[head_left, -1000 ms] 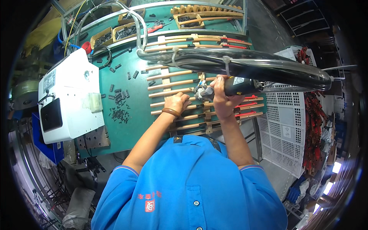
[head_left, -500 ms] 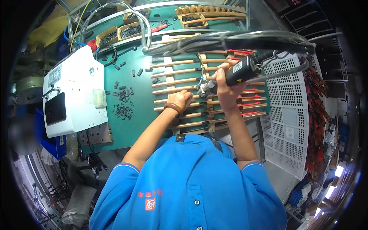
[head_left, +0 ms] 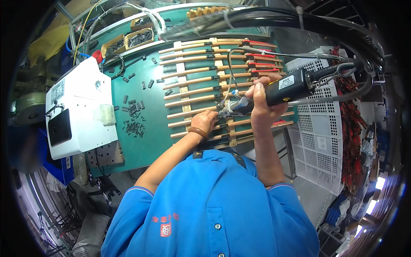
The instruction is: The person uses a handheld power tool to attach small black plastic caps to the ends of bamboo sticks arranged on a green workbench. After processing multiple sticks, the person gathers the completed bamboo handles and places them into a white plastic basket.
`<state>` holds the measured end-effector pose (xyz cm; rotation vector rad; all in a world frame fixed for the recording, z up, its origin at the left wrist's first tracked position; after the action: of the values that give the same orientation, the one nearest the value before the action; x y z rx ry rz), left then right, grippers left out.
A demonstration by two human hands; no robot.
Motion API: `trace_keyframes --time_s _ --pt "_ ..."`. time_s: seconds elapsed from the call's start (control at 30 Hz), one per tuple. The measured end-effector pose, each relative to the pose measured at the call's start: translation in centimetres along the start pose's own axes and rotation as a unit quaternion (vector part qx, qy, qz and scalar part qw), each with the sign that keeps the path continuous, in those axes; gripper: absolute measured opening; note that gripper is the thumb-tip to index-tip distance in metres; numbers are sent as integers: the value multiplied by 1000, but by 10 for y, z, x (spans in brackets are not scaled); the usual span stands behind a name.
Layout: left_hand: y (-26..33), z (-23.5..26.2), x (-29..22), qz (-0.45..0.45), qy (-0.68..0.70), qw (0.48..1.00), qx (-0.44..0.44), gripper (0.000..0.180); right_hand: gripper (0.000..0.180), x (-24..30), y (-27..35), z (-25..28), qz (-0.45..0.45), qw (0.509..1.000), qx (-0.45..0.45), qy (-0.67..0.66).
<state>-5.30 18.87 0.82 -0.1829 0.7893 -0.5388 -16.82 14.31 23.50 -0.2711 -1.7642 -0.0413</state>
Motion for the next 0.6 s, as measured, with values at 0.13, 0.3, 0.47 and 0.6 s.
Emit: trace_keyframes --time_s 0.13,0.3,0.47,0.6 --pt "-2 -1 0 14 12 1000 14 15 34 -12 3 1 -4 1000 9 -9" --pt "-2 -1 2 12 0 999 43 13 38 -29 5 7 -1 1000 12 6" --pt "-1 -1 2 -27 4 1000 2 11 35 -28 8 4 -3 1000 6 5" --pt "0 -3 4 -26 -4 1000 17 10 35 -31 8 5 -6 1000 4 3"
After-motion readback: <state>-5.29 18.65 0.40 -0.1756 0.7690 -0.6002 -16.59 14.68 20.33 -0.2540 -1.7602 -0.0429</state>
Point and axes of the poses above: each hand's wrist, its own y-axis away from the middle knuckle, its own z-axis out of the back of the hand, x = y × z, the point moved 3 cm from there along -y, towards the middle knuckle, and after that the axes turned 15 degrees about -z, right-handed, at the moved point
